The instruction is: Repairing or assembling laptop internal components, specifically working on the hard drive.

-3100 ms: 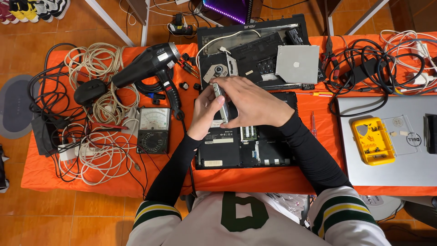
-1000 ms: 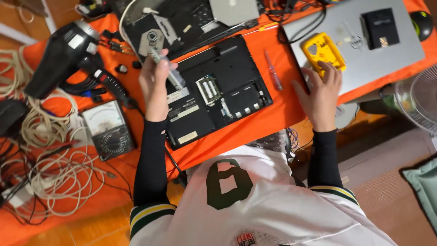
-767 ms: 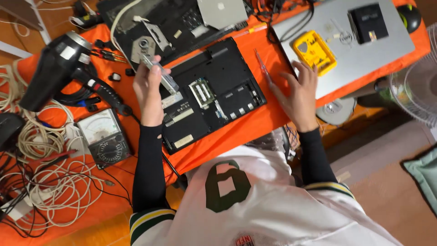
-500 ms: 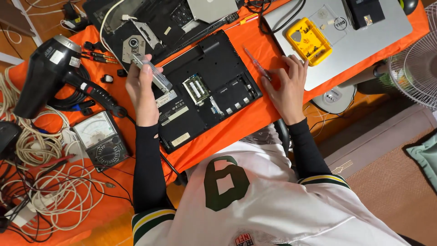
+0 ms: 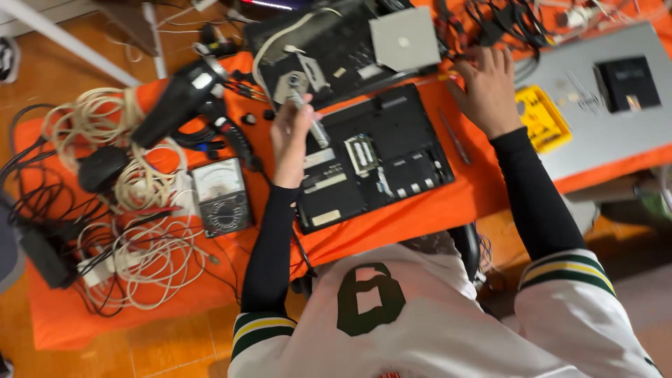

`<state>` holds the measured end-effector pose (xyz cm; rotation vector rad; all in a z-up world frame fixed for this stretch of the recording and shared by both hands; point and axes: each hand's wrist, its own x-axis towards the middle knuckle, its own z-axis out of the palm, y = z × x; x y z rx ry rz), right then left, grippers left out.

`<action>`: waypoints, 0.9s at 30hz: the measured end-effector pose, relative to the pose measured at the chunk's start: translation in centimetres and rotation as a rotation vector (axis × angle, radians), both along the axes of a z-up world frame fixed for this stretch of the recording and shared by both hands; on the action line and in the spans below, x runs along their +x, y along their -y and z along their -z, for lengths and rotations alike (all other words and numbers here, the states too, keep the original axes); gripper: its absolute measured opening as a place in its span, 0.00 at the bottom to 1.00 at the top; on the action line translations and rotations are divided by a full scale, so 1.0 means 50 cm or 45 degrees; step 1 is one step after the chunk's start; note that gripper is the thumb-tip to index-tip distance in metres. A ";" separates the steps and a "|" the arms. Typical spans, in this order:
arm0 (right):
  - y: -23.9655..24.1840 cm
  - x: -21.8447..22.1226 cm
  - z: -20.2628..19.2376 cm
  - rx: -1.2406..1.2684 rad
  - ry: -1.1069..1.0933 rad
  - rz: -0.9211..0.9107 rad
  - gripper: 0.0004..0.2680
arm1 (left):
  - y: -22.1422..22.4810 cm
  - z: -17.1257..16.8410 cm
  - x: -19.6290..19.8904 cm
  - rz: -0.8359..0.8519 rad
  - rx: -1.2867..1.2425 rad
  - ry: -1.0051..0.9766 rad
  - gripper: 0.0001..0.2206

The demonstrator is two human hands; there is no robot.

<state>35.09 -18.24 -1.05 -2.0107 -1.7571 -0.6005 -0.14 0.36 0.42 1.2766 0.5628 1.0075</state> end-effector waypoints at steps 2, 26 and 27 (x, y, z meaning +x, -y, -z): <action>-0.004 0.005 0.011 -0.109 0.076 0.088 0.07 | 0.005 -0.003 -0.002 0.023 -0.016 -0.038 0.24; -0.011 0.047 0.055 -0.097 0.110 0.151 0.07 | -0.004 0.022 0.010 0.107 -0.090 0.076 0.25; -0.012 0.047 0.053 -0.097 0.108 0.150 0.07 | -0.005 0.024 0.009 0.106 -0.091 0.074 0.25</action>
